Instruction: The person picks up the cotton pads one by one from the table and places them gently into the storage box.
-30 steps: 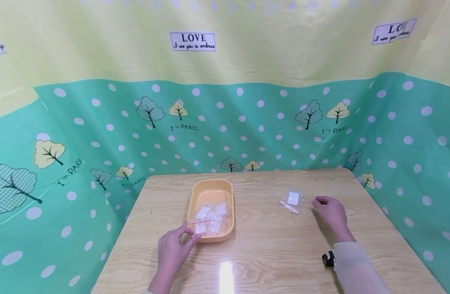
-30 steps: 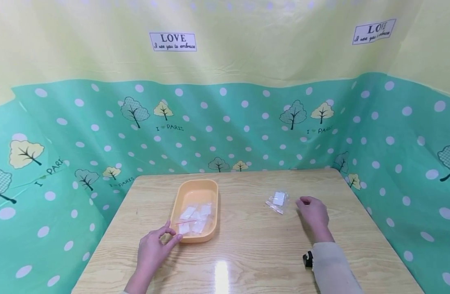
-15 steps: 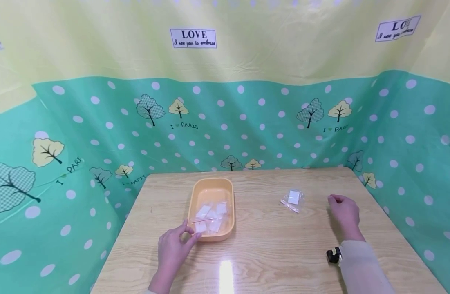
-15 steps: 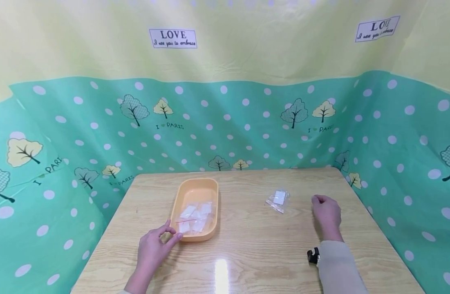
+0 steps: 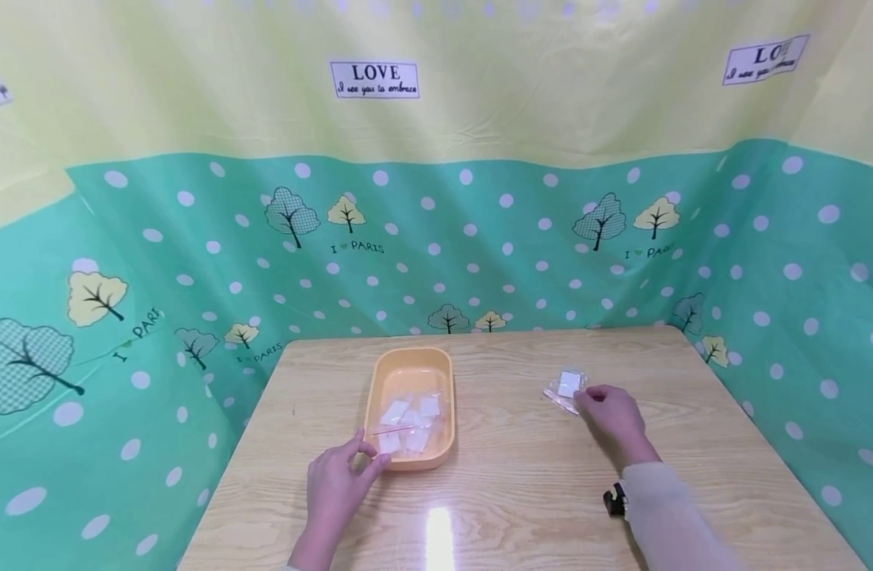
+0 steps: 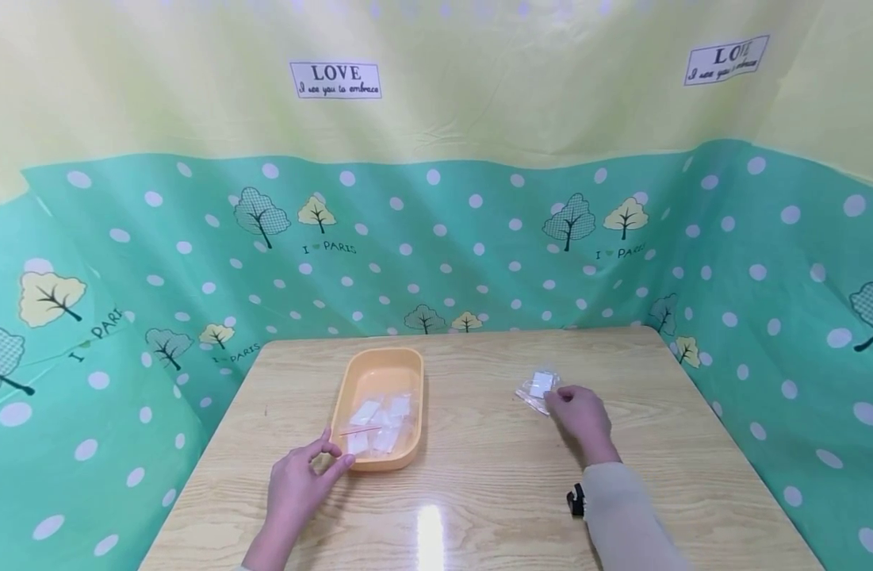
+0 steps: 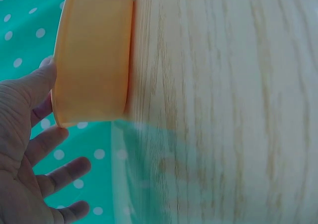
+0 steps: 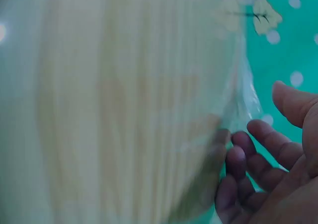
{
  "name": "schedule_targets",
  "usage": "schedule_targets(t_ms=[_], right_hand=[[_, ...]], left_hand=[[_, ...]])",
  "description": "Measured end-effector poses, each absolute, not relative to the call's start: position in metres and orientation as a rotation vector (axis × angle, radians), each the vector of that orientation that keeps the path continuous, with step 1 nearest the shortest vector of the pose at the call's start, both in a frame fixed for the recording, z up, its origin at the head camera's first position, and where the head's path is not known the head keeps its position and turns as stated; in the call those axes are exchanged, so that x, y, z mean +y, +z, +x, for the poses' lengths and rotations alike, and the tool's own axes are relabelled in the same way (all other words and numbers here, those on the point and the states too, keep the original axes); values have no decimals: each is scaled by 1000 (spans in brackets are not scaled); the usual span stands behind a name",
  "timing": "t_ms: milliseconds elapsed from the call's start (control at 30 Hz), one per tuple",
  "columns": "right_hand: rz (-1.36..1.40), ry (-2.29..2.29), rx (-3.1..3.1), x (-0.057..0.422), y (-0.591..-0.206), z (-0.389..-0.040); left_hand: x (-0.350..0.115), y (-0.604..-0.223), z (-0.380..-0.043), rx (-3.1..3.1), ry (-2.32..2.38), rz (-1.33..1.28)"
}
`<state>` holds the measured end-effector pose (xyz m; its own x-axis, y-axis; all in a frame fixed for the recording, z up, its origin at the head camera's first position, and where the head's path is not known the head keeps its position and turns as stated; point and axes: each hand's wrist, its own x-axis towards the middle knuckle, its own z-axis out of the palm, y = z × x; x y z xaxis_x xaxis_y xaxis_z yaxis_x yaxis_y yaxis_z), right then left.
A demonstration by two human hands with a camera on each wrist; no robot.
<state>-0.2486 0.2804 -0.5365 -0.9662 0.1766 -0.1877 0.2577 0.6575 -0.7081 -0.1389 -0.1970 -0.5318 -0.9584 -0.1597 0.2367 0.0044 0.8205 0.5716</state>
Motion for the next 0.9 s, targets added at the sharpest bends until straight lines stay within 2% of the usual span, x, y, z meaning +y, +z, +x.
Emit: schedule_targets(t_ms=[367, 900], right_hand=[[291, -872, 2882, 265, -544, -263], [286, -832, 2915, 266, -547, -265]], left_hand=[[-197, -532, -139, -2710, -873, 115], [-197, -531, -137, -2726, -851, 115]])
